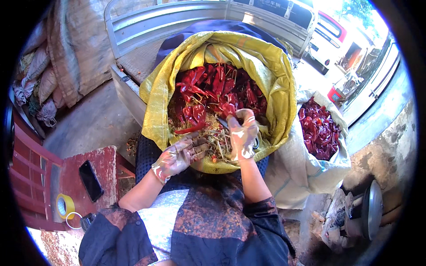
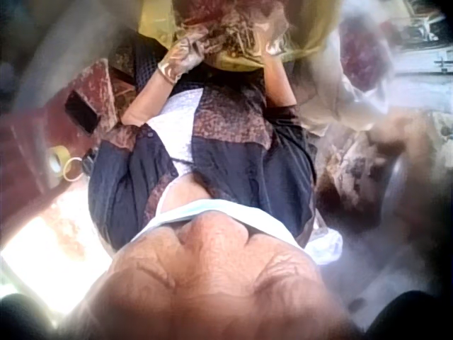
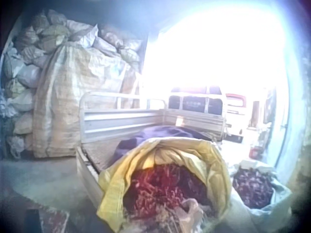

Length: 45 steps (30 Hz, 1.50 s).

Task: The person processes dried red chilies by pulling off the stems by hand and using shears to cut the peppers open to remove seeds into a bag.

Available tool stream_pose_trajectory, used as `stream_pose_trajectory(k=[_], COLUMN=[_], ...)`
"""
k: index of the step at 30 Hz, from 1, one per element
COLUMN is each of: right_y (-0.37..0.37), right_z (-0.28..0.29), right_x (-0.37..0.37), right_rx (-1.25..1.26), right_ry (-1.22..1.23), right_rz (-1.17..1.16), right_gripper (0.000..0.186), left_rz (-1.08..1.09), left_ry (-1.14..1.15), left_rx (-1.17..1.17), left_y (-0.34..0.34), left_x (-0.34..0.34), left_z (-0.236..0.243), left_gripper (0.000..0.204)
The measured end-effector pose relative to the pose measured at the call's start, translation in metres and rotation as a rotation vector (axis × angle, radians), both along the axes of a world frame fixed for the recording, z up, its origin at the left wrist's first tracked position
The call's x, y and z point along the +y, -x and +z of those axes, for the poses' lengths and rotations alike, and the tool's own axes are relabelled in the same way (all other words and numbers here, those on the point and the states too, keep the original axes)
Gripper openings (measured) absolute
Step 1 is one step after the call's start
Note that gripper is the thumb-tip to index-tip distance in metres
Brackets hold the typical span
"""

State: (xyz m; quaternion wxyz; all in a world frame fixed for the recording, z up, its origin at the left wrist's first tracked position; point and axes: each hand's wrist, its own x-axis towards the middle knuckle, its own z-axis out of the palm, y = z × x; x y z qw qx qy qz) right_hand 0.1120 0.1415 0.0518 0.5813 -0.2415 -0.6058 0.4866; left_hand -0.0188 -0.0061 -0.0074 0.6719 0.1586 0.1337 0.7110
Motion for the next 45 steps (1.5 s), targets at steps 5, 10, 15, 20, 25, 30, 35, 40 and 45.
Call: stream_pose_trajectory(k=[5, 10, 15, 20, 25, 30, 35, 40, 45], right_y=[-0.016, -0.024, -0.024, -0.037, -0.033, -0.033, -0.036, -0.033, -0.035], right_z=[0.0, -0.016, -0.009, 0.009, 0.016, 0.029, 0.015, 0.014, 0.023], right_x=[-0.035, -0.087, -0.093, -0.084, -0.059, -0.081, -0.08, -0.085, -0.091], right_rx=[-0.357, -0.581, -0.658, -0.59, -0.692, -0.749, -0.58, -0.446, -0.55], right_ry=[-0.406, -0.635, -0.768, -0.37, -0.756, -0.427, -0.437, -0.385, -0.262], right_rz=[-0.142, -0.058, 0.023, 0.185, 0.392, 0.404, 0.439, 0.266, 0.363], right_gripper=[0.019, 0.02, 0.02, 0.019, 0.026, 0.017, 0.015, 0.012, 0.013], left_rz=[-0.059, -0.047, -0.06, 0.009, 0.09, 0.007, -0.035, 0.131, 0.289], left_ry=[-0.036, 0.024, 0.001, 0.006, -0.054, -0.081, -0.074, -0.046, -0.122], left_rx=[0.053, 0.057, 0.179, 0.426, 0.609, 0.561, 0.373, 0.727, 1.137], left_y=[-0.002, -0.009, -0.017, -0.018, -0.029, -0.019, -0.026, -0.027, -0.023], left_x=[0.0, -0.01, -0.012, -0.019, -0.025, -0.022, -0.005, -0.014, -0.019], left_z=[0.001, 0.008, 0.025, 0.026, 0.047, 0.033, 0.014, 0.019, 0.01], left_gripper=[0.05, 0.051, 0.05, 0.068, 0.094, 0.109, 0.113, 0.074, 0.037])
